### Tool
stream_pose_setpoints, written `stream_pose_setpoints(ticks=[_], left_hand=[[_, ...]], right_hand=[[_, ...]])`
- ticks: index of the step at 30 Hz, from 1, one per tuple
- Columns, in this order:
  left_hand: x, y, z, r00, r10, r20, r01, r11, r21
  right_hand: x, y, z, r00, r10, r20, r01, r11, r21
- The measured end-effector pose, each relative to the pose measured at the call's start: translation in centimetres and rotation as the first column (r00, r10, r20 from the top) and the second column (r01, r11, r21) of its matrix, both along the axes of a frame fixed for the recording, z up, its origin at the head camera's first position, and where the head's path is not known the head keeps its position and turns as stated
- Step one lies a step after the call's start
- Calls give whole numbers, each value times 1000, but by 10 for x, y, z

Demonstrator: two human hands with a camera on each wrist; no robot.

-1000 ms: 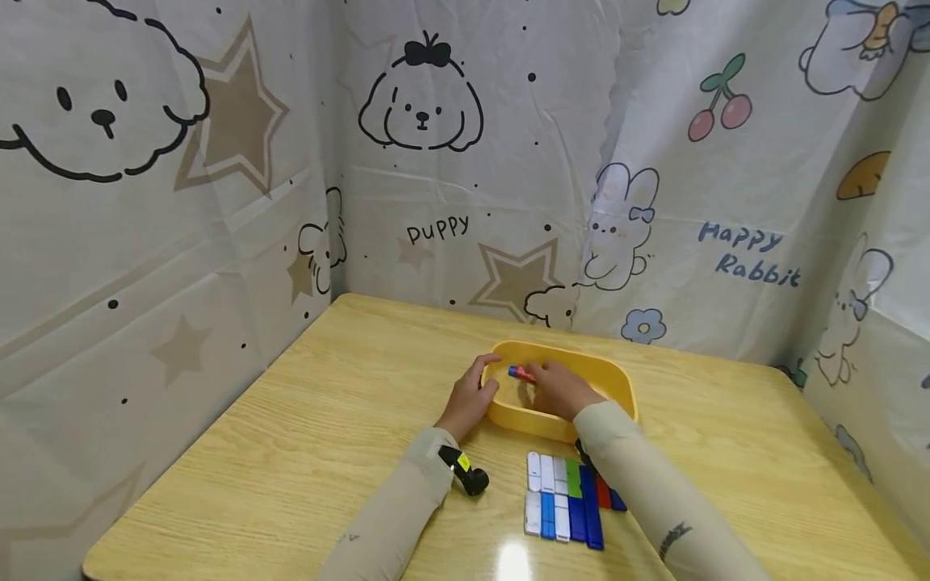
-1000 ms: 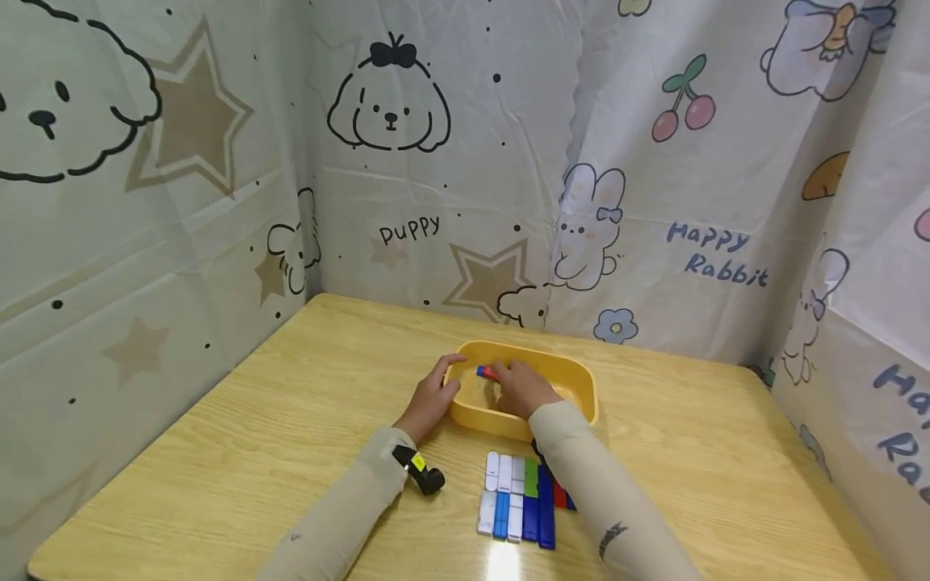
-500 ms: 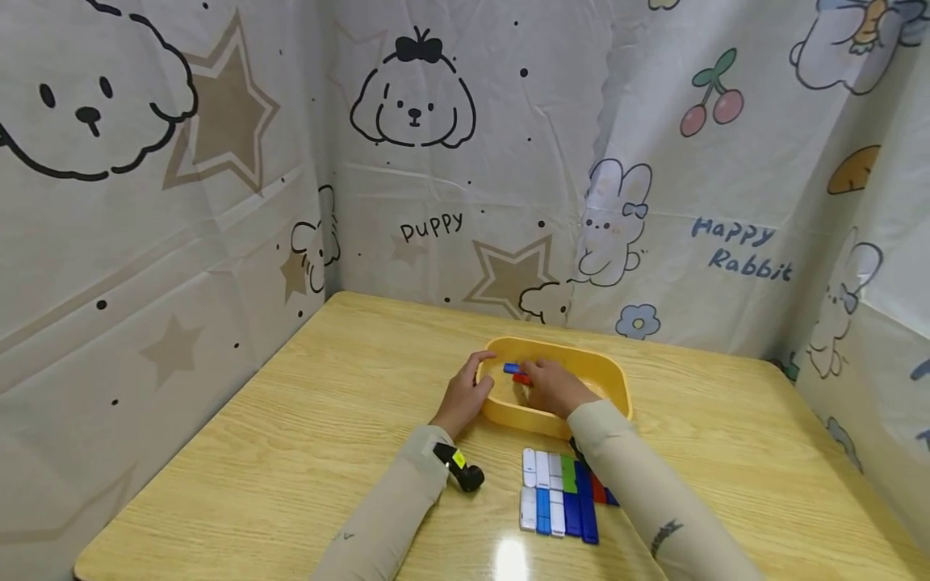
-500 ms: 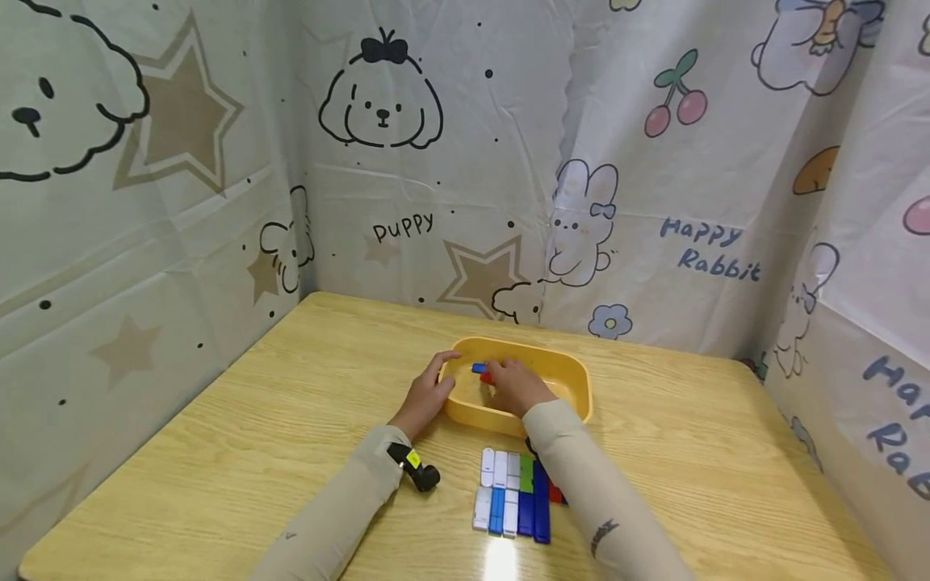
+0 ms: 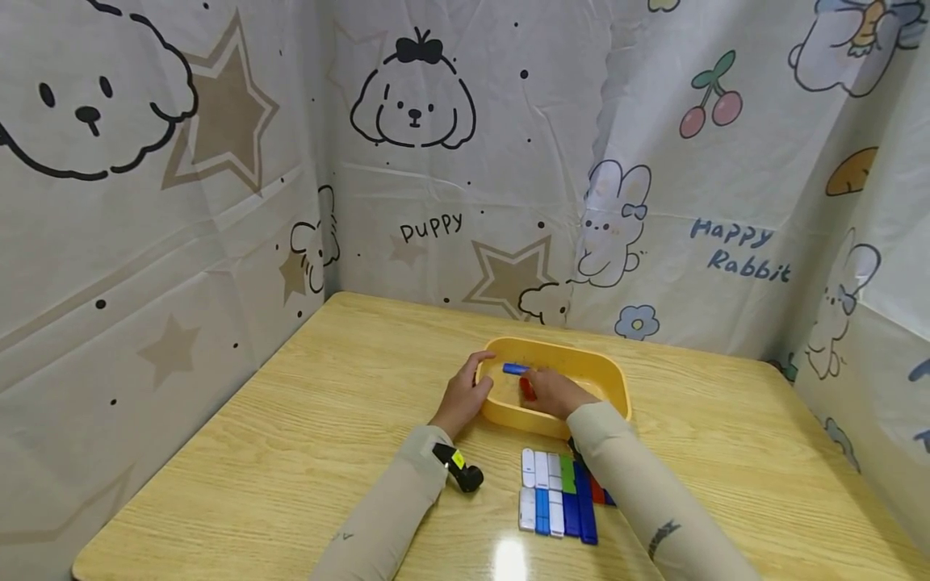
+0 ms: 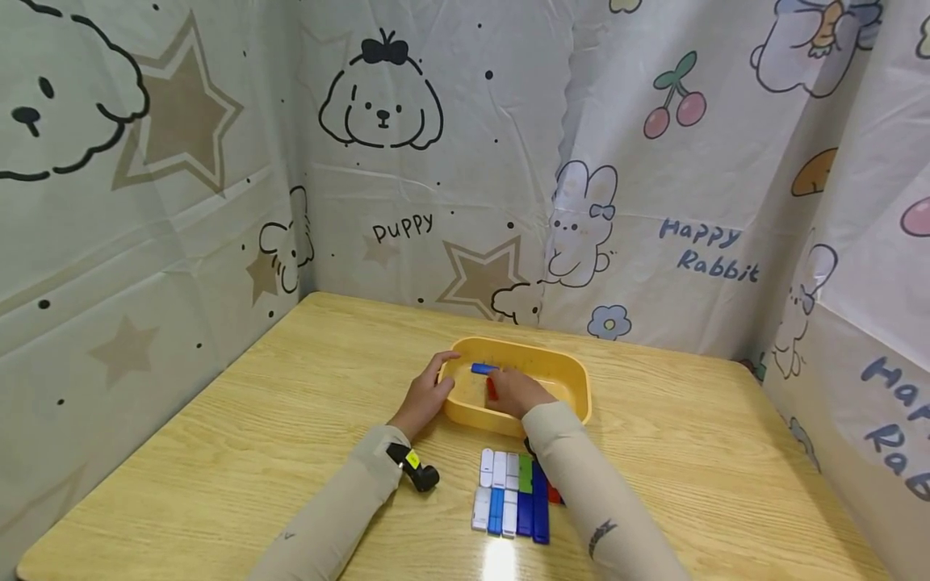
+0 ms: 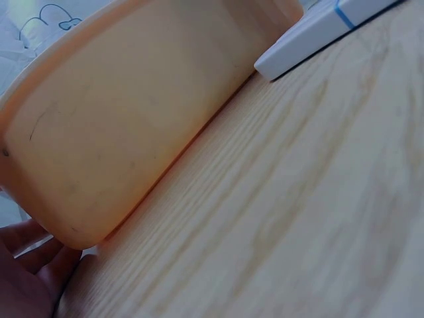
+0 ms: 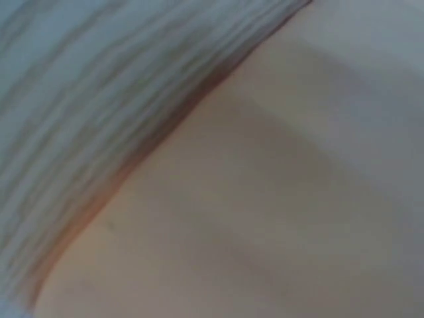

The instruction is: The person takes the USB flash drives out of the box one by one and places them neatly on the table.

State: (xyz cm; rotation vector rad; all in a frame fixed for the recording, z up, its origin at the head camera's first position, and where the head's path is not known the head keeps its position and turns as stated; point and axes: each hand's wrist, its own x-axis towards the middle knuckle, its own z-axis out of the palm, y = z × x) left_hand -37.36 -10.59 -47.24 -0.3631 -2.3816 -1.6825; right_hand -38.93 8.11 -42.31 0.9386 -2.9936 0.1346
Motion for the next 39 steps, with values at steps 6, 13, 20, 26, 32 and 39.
stream_pose_setpoints(ticks=[6,13,20,26,32,39], left_hand=[[0,0,0,1000,-2,6,2,1000,-3],[0,0,1,1000,1,-1,-1,1000,-10],[3,1,2,1000,-5,11,5,1000,-3],[2,0,3,1000,5,-5,-5,1000,-7],[2,0,2,1000,9,-5,-9,1000,-10],[1,-1,0,1000,16,-14,-16,1000,-16]], right_hand=[[1,-1,1,999,-33,42,34,999,-30],[0,-1,1,994,-83,70,87,994,-59],[1,-2,1,983,-152,103,157,986,-48],[-1,-2,1,984,-147,105,154,986,-70],[-6,1,0,980,-146,132,158,984,-83],[-3,6,8,982,-136,129,150,984,-100]])
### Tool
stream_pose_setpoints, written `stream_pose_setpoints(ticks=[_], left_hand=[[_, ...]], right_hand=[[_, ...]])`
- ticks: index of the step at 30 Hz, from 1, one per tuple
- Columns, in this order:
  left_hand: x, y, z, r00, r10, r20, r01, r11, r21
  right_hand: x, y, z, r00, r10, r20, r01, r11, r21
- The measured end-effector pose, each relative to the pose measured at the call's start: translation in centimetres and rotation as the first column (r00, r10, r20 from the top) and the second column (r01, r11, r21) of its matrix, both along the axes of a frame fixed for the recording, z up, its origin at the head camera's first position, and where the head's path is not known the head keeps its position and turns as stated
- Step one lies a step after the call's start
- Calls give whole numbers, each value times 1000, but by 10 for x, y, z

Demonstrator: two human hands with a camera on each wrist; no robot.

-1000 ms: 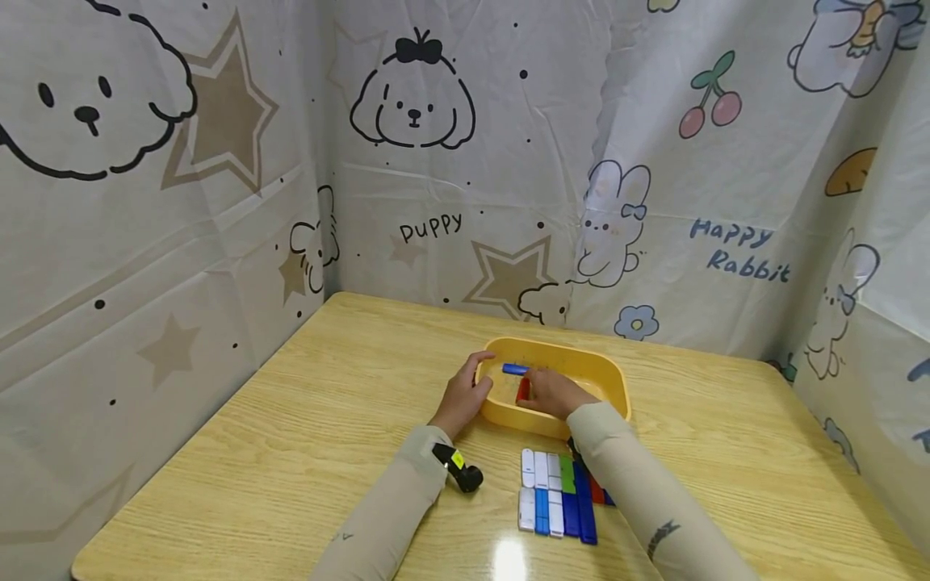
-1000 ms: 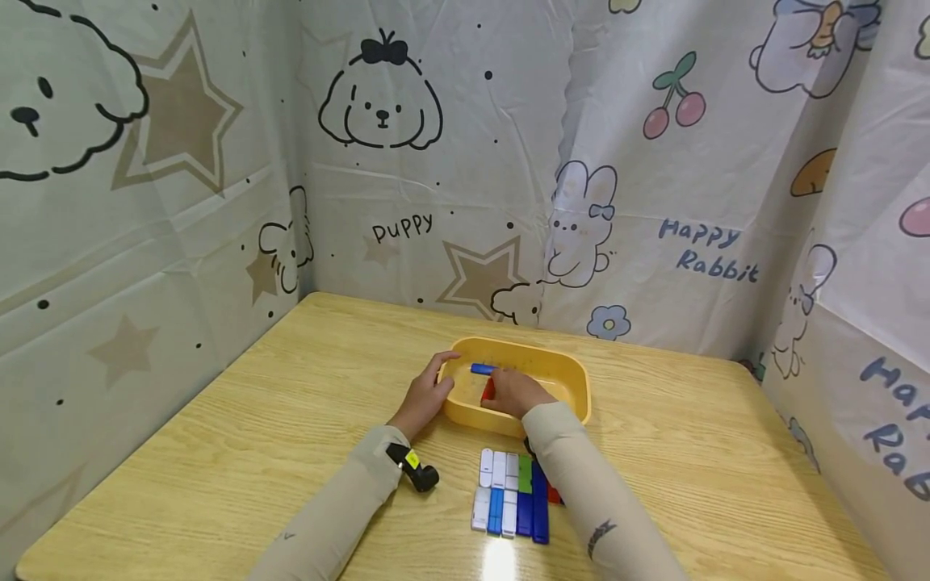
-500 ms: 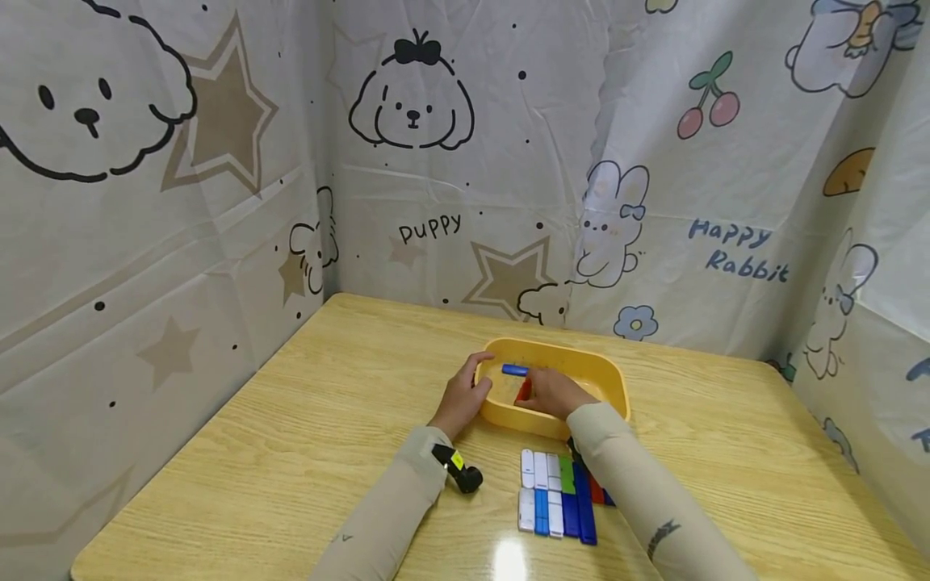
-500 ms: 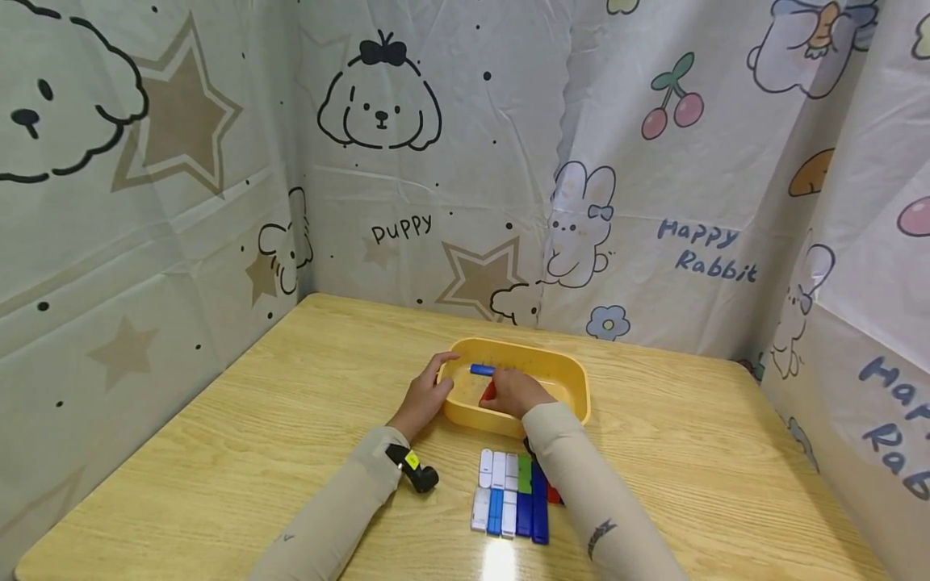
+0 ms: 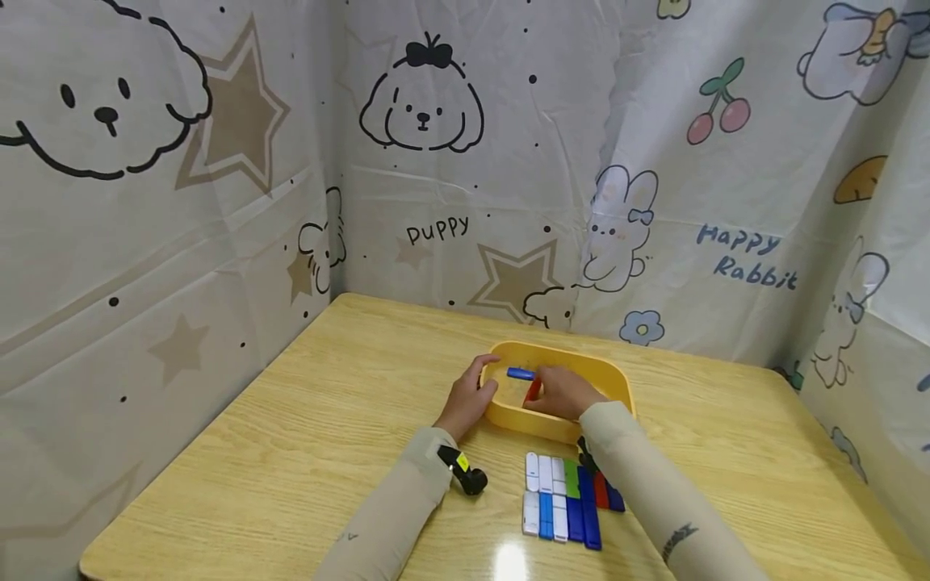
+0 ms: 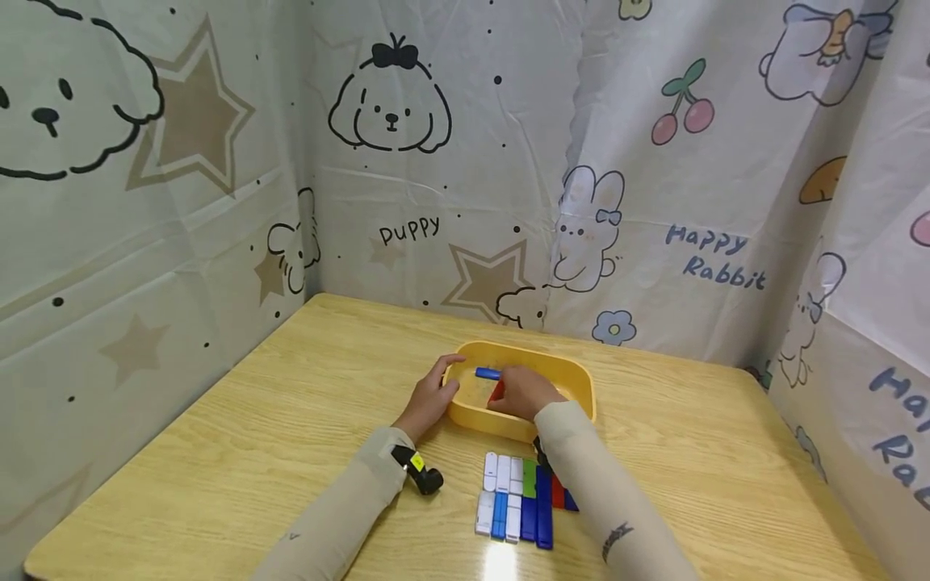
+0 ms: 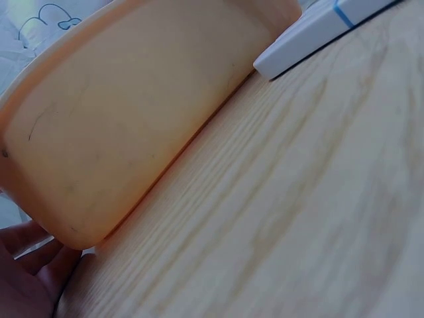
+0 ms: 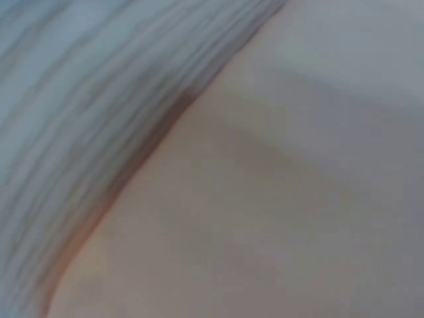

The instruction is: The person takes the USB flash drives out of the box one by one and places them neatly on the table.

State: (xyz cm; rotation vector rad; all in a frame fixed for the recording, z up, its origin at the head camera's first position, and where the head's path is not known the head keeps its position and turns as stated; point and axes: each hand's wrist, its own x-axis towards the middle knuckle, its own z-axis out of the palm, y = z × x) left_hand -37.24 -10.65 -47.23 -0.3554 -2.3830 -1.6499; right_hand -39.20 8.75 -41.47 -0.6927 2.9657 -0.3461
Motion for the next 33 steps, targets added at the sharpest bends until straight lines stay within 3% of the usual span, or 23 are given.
stream_pose_setpoints(ticks=[9,17,22,33], left_hand=[[1,1,2,1000,2,8,-2,1000,2],[0,-1,0,1000,7,13,-7,1000,-1],[-1,0,-2,1000,7,15,-7,1000,3],[1,1,0,999,-5,46,4,1000,11]], right_hand=[[17,18,21,995,68,-77,-70,997,-19],[48,36,42,984,101,-143,-112,991,-67],[73,50,43,971,122,-203,-139,988,-72],[124,78,34,981,129,-146,-141,987,-80]])
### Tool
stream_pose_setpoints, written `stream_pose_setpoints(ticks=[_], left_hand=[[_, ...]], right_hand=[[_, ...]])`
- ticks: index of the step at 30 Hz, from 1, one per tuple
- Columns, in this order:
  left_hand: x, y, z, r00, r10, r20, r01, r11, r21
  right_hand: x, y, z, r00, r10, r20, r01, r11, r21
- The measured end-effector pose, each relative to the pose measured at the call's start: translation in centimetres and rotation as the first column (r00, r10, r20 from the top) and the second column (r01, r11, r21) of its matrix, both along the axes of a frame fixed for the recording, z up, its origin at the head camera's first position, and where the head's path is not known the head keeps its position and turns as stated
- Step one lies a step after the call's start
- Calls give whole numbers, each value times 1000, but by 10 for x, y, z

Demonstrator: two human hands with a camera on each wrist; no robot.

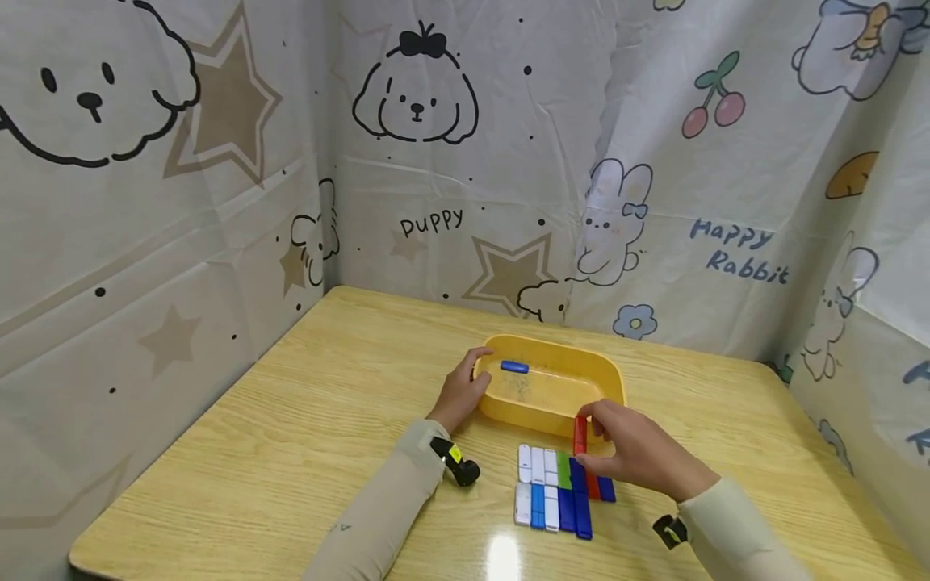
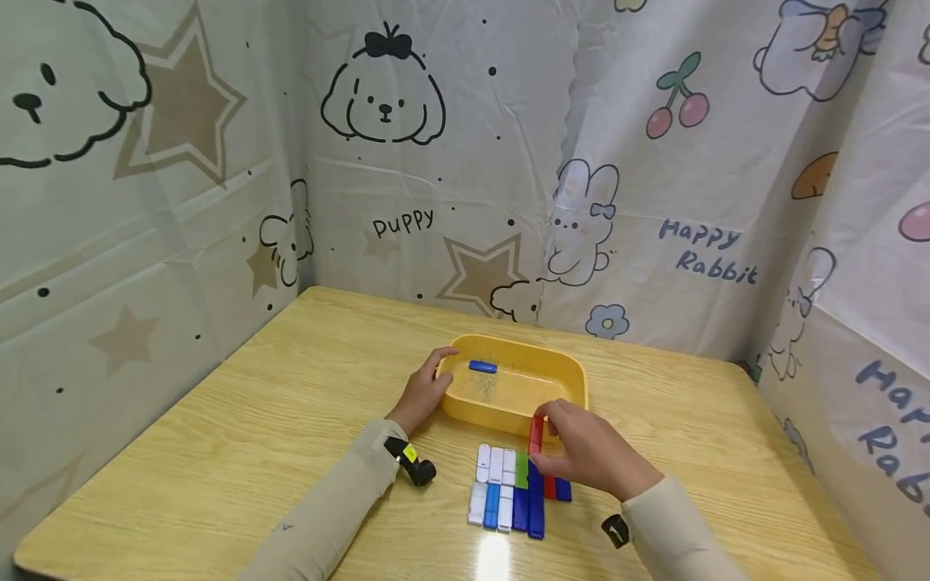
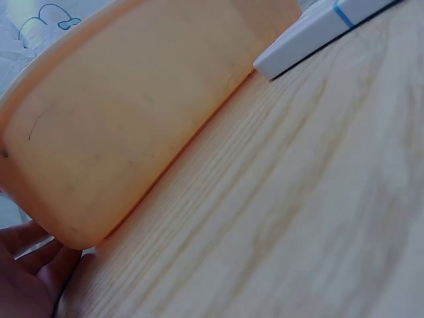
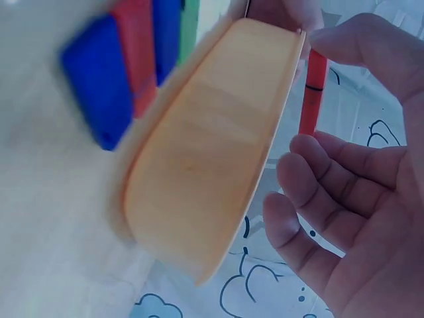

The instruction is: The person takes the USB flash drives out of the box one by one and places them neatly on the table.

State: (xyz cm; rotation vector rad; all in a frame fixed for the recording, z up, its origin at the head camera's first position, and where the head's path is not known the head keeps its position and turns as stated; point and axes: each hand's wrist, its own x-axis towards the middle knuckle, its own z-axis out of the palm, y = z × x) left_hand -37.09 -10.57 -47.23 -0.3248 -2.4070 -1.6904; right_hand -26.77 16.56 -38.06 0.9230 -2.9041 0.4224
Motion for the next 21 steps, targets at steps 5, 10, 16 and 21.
stream_pose_setpoints(ticks=[5,10,16,21], left_hand=[[-2,0,-1,1000,-6,-1,6,1000,7],[-2,-1,1,1000,1,-19,-1,1000,-2],[-2,0,1,1000,6,-28,-6,1000,0],[-2,0,1,1000,-1,-20,1,1000,-1]], right_hand=[[16,9,-9,997,14,78,-13,1000,-14],[28,18,-17,989,26,149,-22,999,-28],[39,25,-30,980,6,201,-5,1000,-5],[44,27,-38,965,-35,261,31,999,21]])
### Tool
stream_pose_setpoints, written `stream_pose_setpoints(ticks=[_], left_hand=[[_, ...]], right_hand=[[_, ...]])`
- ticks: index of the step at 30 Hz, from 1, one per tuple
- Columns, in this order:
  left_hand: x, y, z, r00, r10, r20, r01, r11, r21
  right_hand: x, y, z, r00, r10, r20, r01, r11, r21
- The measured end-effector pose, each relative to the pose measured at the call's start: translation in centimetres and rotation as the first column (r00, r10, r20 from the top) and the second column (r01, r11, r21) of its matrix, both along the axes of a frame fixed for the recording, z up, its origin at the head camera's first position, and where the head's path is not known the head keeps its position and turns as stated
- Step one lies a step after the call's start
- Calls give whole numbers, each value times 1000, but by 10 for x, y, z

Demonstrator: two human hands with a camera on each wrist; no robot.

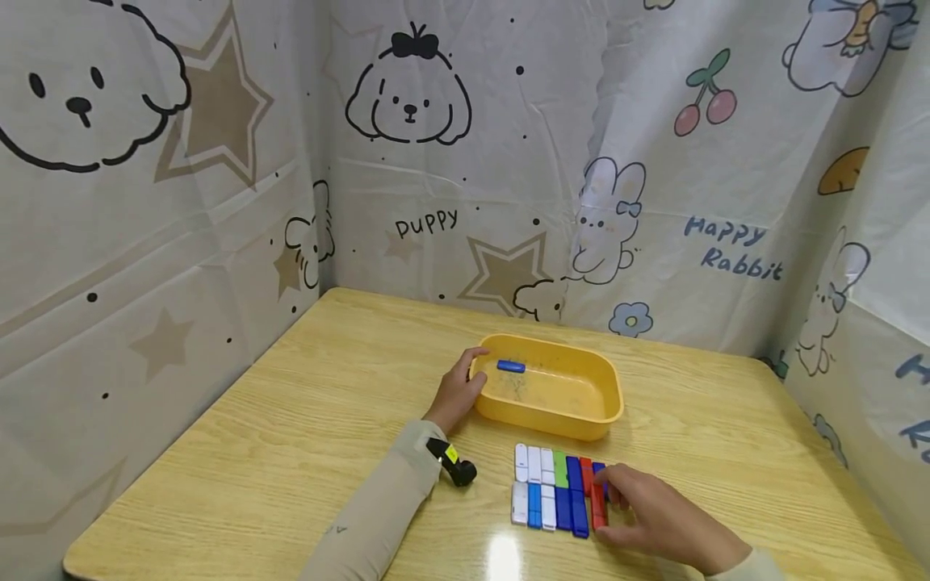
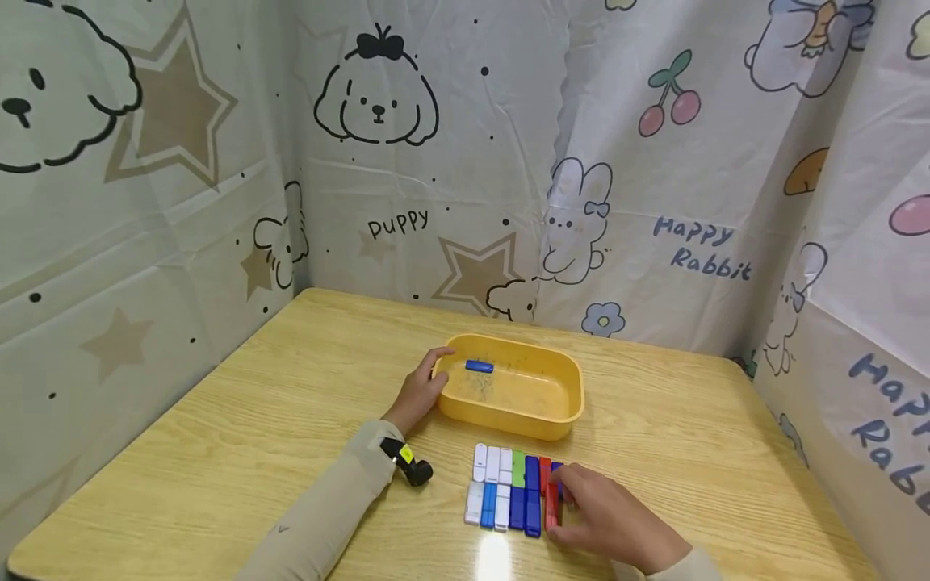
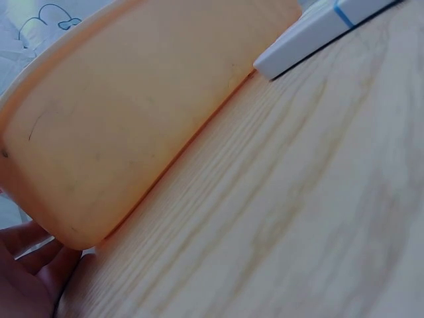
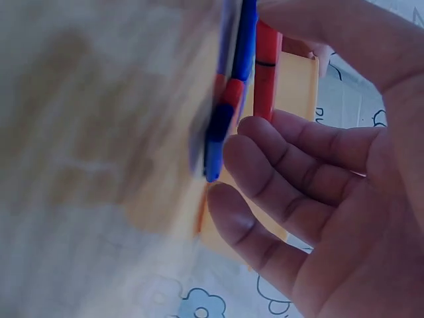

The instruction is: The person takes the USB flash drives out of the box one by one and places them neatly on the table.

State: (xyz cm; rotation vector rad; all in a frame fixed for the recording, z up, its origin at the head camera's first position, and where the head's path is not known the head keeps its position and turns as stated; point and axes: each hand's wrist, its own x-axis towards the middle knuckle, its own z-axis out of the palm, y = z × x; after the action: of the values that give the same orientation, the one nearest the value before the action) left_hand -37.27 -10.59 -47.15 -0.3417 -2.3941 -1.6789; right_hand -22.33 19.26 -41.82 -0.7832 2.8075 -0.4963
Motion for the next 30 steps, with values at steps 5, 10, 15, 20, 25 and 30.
stream_pose_setpoints(ticks=[5,10,15,20,25,30], left_hand=[[0,0,1,1000,0,7,0,1000,-1],[-1,0,0,1000,7,11,-6,1000,-6],[-1,1,-1,1000,10,12,-10,1000,-22],[0,1,0,1000,6,14,-6,1000,-16],[-1,1,0,1000,7,11,-6,1000,-10],[0,1,0,1000,5,10,-5,1000,-8]], right_hand=[[2,2,-4,999,-15,43,16,1000,-12],[3,4,-7,998,-1,66,4,999,-45],[4,4,-8,995,-12,100,17,999,-51],[5,3,-7,992,-27,126,33,999,-41],[5,2,-7,990,-32,135,39,998,-46],[6,1,-7,987,-50,150,57,997,-45]])
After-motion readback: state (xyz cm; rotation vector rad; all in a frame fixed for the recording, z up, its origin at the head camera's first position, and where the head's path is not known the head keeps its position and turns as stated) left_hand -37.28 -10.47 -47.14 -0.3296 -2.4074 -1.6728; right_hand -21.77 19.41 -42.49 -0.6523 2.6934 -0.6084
